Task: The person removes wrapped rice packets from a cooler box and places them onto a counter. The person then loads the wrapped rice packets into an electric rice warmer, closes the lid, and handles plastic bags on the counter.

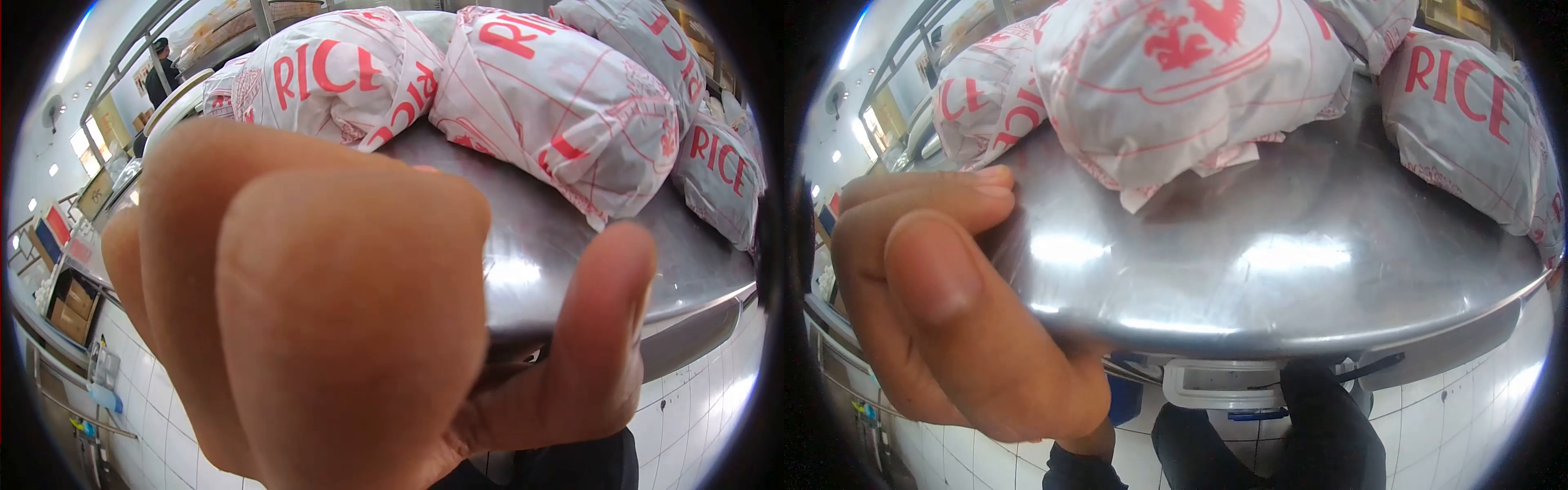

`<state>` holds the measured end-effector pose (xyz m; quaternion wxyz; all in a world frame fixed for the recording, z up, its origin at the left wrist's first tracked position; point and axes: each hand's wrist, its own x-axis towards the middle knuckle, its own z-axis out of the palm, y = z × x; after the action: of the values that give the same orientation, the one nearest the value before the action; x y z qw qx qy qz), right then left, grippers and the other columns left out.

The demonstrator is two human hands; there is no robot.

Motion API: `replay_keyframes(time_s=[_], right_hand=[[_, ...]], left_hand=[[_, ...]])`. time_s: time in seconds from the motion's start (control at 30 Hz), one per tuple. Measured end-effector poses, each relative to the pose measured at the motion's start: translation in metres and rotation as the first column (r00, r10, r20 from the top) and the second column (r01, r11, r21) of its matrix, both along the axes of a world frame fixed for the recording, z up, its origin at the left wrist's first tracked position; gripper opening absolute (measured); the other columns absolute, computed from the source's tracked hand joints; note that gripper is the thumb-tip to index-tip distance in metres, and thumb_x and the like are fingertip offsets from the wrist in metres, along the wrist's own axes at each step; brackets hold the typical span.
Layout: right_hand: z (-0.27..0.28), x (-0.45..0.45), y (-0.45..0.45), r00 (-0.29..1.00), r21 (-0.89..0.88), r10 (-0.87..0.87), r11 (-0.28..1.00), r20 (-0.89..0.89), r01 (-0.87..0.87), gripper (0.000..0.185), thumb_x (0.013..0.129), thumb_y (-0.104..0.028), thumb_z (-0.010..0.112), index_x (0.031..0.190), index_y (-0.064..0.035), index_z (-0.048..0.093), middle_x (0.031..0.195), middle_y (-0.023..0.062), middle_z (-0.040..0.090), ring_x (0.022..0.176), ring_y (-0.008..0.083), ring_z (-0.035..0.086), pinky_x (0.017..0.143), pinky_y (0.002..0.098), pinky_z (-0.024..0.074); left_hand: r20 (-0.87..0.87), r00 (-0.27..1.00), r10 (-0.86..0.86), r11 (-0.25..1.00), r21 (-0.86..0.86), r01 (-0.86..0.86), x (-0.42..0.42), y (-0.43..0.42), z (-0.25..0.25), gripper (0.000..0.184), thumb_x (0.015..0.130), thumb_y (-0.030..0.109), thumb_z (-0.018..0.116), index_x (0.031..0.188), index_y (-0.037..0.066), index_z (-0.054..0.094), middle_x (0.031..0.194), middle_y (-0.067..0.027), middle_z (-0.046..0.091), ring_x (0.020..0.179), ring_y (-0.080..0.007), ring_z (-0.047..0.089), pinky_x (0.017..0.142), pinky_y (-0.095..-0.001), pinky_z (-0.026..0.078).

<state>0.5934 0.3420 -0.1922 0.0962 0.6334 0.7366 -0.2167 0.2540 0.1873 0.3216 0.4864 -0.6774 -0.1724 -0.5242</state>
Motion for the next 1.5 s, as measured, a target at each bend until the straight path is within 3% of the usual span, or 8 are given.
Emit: replay_keyframes(time_s=[0.5,0.7,0.9,1.03,1.1,1.17,1.27,1.5], right_hand=[[-0.004,-0.038,0.033,0.989,-0.026,0.078,0.996,-0.124,-0.082,0.071,0.084,-0.021,0.075,0.147,-0.01,0.043,0.14,0.0136,0.053,0.125,0.0326,0.052,0.102,0.0441,0.0484],[0.072,-0.052,0.035,0.897,-0.248,0.092,0.944,-0.431,-0.216,0.071,0.083,-0.019,0.076,0.146,-0.0111,0.045,0.138,0.0131,0.055,0.123,0.0325,0.054,0.101,0.0442,0.0506],[0.23,-0.085,0.005,0.605,-0.748,-0.542,0.648,-0.584,-0.143,0.074,0.083,-0.011,0.076,0.148,-0.0116,0.041,0.134,0.0139,0.057,0.122,0.0302,0.056,0.1,0.0432,0.052],[0.293,-0.066,-0.072,0.181,-0.532,-0.501,0.813,-0.846,-0.238,0.08,0.077,-0.009,0.079,0.147,-0.0077,0.041,0.132,0.0112,0.058,0.122,0.0273,0.057,0.101,0.0406,0.0507],[0.29,-0.056,-0.127,-0.108,-0.365,-0.387,0.914,-0.916,-0.179,0.085,0.073,-0.011,0.082,0.147,-0.0058,0.039,0.133,0.0111,0.057,0.122,0.0267,0.057,0.102,0.0392,0.0495],[0.315,-0.053,-0.187,-0.1,-0.272,-0.296,0.942,-0.95,-0.198,0.091,0.067,-0.014,0.086,0.146,-0.0055,0.041,0.132,0.0104,0.056,0.12,0.0238,0.056,0.105,0.0374,0.0462],[0.34,-0.074,-0.237,0.244,-0.023,0.038,0.969,-0.969,-0.245,0.096,0.063,-0.024,0.09,0.143,-0.002,0.041,0.132,0.0116,0.055,0.122,0.0221,0.054,0.106,0.0351,0.0424],[0.359,-0.112,-0.308,0.823,0.431,0.264,0.902,-0.503,-0.026,0.105,0.072,-0.054,0.082,0.148,0.0001,0.036,0.134,0.0199,0.052,0.123,0.032,0.054,0.105,0.0373,0.0428]], left_hand=[[0.578,0.772,-0.265,0.859,-0.222,0.461,0.035,-0.015,-0.019,0.026,0.091,0.031,0.059,0.081,0.006,0.055,0.068,-0.0034,0.049,0.062,-0.0142,0.045,0.056,-0.0286,0.035],[0.364,0.922,-0.131,0.979,-0.1,0.179,0.022,-0.006,-0.006,0.024,0.086,0.027,0.063,0.07,0.01,0.056,0.063,-0.0009,0.048,0.059,-0.0172,0.045,0.056,-0.0305,0.034],[0.358,0.912,-0.203,0.976,0.003,0.216,0.025,-0.015,-0.01,0.016,0.08,0.023,0.07,0.08,0.011,0.06,0.075,-0.0016,0.057,0.07,-0.0213,0.054,0.069,-0.0337,0.04],[0.478,0.803,-0.357,0.91,-0.018,0.415,0.028,-0.039,-0.091,0.032,0.075,0.016,0.077,0.101,0.007,0.061,0.105,-0.0127,0.06,0.101,-0.0304,0.059,0.089,-0.0409,0.047],[0.691,0.657,-0.303,0.66,-0.345,0.668,0.042,-0.082,-0.177,0.05,0.079,0.017,0.078,0.121,0.004,0.053,0.125,-0.0185,0.054,0.116,-0.0337,0.054,0.103,-0.0452,0.043],[0.906,0.418,-0.059,0.215,-0.398,0.892,0.071,-0.117,-0.21,0.073,0.08,0.019,0.079,0.139,0.001,0.04,0.138,-0.0194,0.046,0.128,-0.0326,0.048,0.109,-0.0436,0.039],[0.994,-0.009,0.108,-0.382,0.05,0.923,0.083,-0.145,-0.229,0.089,0.081,0.025,0.082,0.147,-0.001,0.029,0.148,-0.0174,0.037,0.135,-0.0301,0.043,0.112,-0.0393,0.037],[0.816,-0.317,0.483,-0.474,0.548,0.689,0.077,-0.167,-0.28,0.07,0.089,0.041,0.072,0.141,0.004,0.044,0.13,-0.0088,0.059,0.12,-0.0225,0.058,0.104,-0.038,0.046]])
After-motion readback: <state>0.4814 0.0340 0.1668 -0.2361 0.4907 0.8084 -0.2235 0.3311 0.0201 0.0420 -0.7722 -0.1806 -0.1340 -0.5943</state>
